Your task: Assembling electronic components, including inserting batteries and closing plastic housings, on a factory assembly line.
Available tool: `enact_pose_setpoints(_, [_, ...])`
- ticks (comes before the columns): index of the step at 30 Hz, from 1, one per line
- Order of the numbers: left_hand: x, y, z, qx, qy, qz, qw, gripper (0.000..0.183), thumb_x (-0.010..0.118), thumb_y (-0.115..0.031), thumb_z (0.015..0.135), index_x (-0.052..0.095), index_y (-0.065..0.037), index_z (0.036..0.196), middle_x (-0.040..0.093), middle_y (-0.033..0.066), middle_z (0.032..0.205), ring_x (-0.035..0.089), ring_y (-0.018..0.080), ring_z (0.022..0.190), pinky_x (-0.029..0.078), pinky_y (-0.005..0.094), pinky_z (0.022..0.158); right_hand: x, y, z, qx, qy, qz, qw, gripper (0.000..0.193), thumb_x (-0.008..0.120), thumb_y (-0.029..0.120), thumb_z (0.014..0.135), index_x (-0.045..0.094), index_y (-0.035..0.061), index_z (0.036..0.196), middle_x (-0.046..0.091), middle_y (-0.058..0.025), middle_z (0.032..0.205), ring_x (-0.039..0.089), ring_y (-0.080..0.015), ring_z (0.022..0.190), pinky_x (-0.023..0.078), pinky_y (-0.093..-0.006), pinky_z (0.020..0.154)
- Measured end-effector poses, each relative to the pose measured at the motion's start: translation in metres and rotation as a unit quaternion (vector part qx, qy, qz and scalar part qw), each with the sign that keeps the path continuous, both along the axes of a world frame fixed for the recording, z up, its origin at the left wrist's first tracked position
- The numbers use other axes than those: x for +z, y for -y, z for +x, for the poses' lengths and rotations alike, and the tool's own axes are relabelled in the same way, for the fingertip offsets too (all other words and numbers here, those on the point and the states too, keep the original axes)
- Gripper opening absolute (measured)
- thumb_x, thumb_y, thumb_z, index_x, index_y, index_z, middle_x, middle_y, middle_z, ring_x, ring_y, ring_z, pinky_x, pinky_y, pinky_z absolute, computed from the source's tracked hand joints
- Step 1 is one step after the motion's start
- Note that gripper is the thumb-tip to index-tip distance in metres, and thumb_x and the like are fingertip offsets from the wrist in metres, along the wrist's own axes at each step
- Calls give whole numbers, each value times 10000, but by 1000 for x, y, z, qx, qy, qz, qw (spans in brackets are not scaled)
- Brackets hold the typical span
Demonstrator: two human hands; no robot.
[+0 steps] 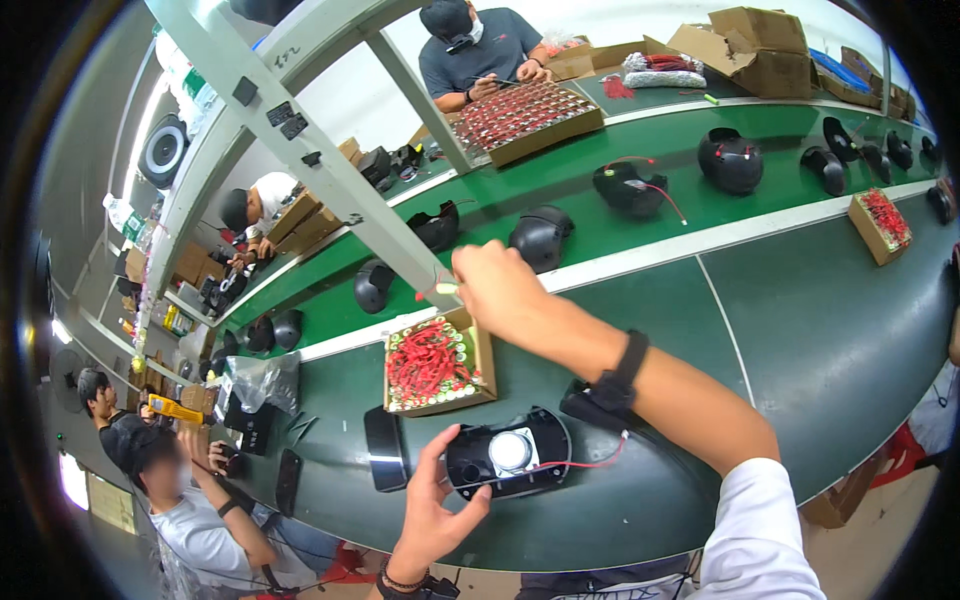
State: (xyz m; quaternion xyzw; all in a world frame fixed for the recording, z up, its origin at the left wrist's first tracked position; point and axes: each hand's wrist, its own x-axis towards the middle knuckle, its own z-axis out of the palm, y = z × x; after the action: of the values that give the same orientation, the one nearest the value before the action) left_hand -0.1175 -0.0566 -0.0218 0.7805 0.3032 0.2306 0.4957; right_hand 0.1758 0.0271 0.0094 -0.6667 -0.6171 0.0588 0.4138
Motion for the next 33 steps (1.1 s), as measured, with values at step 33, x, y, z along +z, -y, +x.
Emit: enact_pose_setpoints(33, [-65, 1, 138, -243, 144, 47, 958, 1049, 748, 0, 896, 46, -38, 1676, 268, 235, 1677, 429, 377, 1495, 401, 475, 1220, -44, 235, 14, 69, 118, 62, 989, 361, 887, 241, 815, 802, 204, 1164, 600, -134, 1427, 559, -372, 1369, 484, -546, 1065])
